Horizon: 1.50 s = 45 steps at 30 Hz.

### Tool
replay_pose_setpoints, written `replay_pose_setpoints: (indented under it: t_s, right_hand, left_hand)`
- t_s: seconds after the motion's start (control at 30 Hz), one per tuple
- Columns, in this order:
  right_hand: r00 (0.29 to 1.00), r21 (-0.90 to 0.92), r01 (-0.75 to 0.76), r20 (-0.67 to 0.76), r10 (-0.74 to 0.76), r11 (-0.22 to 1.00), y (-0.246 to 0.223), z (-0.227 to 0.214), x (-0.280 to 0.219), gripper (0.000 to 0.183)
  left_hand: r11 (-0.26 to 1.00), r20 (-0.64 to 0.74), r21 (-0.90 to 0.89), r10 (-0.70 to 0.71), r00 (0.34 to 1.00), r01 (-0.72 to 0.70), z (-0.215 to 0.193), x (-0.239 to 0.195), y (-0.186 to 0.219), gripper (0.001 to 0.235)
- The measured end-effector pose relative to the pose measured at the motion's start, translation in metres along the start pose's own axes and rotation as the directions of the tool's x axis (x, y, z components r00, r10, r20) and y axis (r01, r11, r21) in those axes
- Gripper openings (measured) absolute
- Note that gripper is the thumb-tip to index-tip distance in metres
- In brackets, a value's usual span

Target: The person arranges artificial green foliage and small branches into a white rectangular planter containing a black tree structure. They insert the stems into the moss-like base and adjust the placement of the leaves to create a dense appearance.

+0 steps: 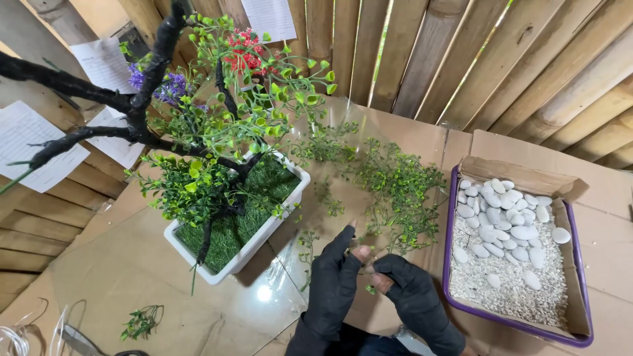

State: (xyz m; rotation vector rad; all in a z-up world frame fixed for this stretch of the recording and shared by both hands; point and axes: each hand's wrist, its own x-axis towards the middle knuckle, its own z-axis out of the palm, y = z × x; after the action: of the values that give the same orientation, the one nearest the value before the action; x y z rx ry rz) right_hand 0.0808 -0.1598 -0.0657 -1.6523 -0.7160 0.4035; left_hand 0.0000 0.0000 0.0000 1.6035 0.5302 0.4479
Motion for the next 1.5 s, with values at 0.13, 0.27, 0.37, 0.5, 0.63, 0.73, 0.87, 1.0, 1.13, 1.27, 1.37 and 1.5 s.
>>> replay_pose_setpoints:
  t_s: [0.13, 0.27, 0.37, 0.5, 0.63, 0.73, 0.87, 1.0, 1.13, 1.27, 1.37, 1.5]
  right_hand:
    - [0.997, -0.026, 0.045, 0.065, -0.043, 0.999, -0.015, 0.006, 0.002, 0.019]
    - [0.993, -0.113, 0.116, 0.036, -0.113, 0.987, 0.0, 0.009, 0.0, 0.014]
    - [0.995, -0.112, 0.101, 0.01, -0.1, 0.989, 0.006, 0.009, -0.002, 0.015]
    - [0.995, -0.086, 0.1, -0.005, -0.1, 0.991, -0.004, 0.008, -0.003, 0.015]
    - [0.991, -0.122, 0.134, -0.006, -0.136, 0.983, -0.012, 0.008, -0.003, 0.008]
    - [0.995, -0.104, 0.098, -0.011, -0.1, 0.99, -0.005, 0.008, -0.006, 0.014]
    - [0.997, -0.073, 0.077, -0.018, -0.079, 0.994, 0.002, 0.01, -0.01, 0.018]
    - [1.0, 0.031, 0.014, 0.009, -0.015, 0.999, 0.003, 0.017, -0.016, 0.02]
    - [0.992, 0.007, 0.046, 0.12, -0.046, 0.999, -0.033, 0.019, -0.009, 0.015]
    - [0.987, -0.011, -0.044, 0.157, 0.045, 0.999, -0.043, 0.023, 0.0, 0.038]
    - [0.969, 0.107, -0.08, 0.241, 0.052, 0.991, -0.051, 0.032, 0.006, 0.05]
    - [0.919, 0.212, 0.089, 0.359, -0.163, 0.973, -0.056, 0.062, 0.013, 0.045]
  left_hand:
    - [0.98, 0.036, -0.189, -0.052, 0.998, 0.058, -0.013, -0.006, 0.001, 0.064]
    - [0.968, -0.057, -0.246, -0.071, 0.996, 0.055, -0.021, -0.009, 0.0, 0.055]
    - [0.956, -0.106, -0.294, -0.048, 0.993, 0.015, -0.024, -0.011, 0.004, 0.061]
    - [0.933, -0.146, -0.36, -0.083, 0.986, 0.025, -0.026, -0.015, 0.01, 0.08]
    - [0.95, -0.273, -0.305, -0.159, 0.949, 0.072, -0.024, -0.021, 0.02, 0.079]
    - [0.954, -0.282, -0.287, -0.167, 0.945, 0.083, -0.025, -0.026, 0.029, 0.08]
    - [0.969, -0.32, -0.23, 0.011, 0.947, -0.089, -0.024, -0.032, 0.026, 0.078]
    - [0.931, -0.42, -0.365, -0.142, 0.896, -0.023, -0.021, -0.043, 0.052, 0.08]
    - [0.917, -0.445, -0.398, -0.207, 0.871, 0.014, -0.035, -0.058, 0.071, 0.07]
    - [0.927, -0.383, -0.332, -0.301, 0.873, 0.174, -0.055, -0.076, 0.07, 0.042]
    - [0.899, -0.304, -0.27, -0.419, 0.855, 0.345, -0.069, -0.088, 0.072, 0.044]
    - [0.98, -0.25, -0.001, -0.195, 0.949, 0.201, -0.075, -0.109, 0.056, 0.079]
